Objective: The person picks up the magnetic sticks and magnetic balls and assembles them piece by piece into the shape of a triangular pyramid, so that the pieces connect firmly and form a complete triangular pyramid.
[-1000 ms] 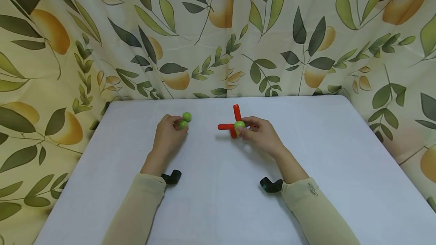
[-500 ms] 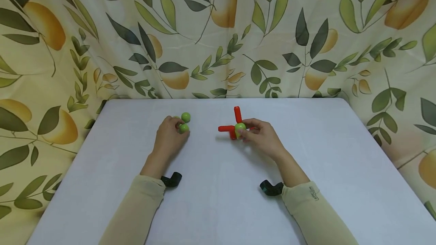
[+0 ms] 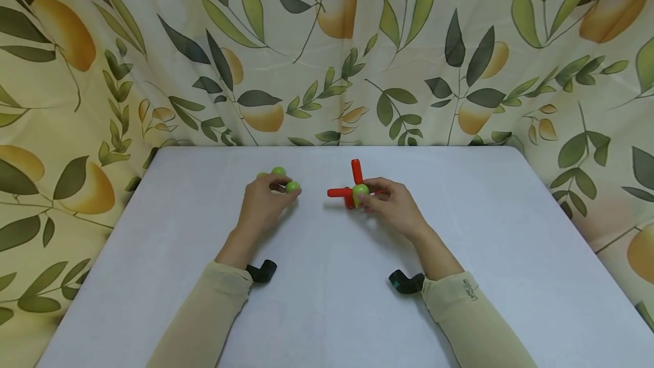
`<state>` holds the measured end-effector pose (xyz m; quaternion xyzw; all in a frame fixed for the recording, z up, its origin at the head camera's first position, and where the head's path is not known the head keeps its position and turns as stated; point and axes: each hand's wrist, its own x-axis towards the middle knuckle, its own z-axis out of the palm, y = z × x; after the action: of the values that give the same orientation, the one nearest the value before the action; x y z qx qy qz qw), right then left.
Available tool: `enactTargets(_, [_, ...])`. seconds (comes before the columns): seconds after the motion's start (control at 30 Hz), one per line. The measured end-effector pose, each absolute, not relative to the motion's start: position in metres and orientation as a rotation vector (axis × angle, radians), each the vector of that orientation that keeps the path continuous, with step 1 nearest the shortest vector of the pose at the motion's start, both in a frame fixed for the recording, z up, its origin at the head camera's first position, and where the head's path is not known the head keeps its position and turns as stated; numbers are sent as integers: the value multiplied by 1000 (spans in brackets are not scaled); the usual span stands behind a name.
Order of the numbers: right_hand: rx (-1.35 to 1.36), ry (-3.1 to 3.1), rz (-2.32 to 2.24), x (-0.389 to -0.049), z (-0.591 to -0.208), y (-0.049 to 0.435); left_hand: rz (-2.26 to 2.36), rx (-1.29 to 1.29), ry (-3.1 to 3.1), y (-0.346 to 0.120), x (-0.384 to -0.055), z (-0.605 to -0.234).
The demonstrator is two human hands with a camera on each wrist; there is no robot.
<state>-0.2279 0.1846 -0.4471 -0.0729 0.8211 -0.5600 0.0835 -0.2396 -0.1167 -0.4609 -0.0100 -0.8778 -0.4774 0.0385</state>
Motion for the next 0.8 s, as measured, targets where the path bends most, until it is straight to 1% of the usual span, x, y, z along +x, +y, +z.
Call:
enactTargets(0.17, [-212,2446,-1682,-228,-447,185,-1968,58,-2559,-104,-239,-458])
enactTargets(0.27, [-218,2441,-1685,-229,-446,184,-2142,73,-2478,-99,-240,-460])
enactTargets(0.6, [-227,2426,-1689,-230,-450,184,-2528,56,-2232,-88,-240,-478])
enactTargets(0.8, [-247,2432,-1662,-231,-450,184,-2615,37,-2181,-91,-241,-487])
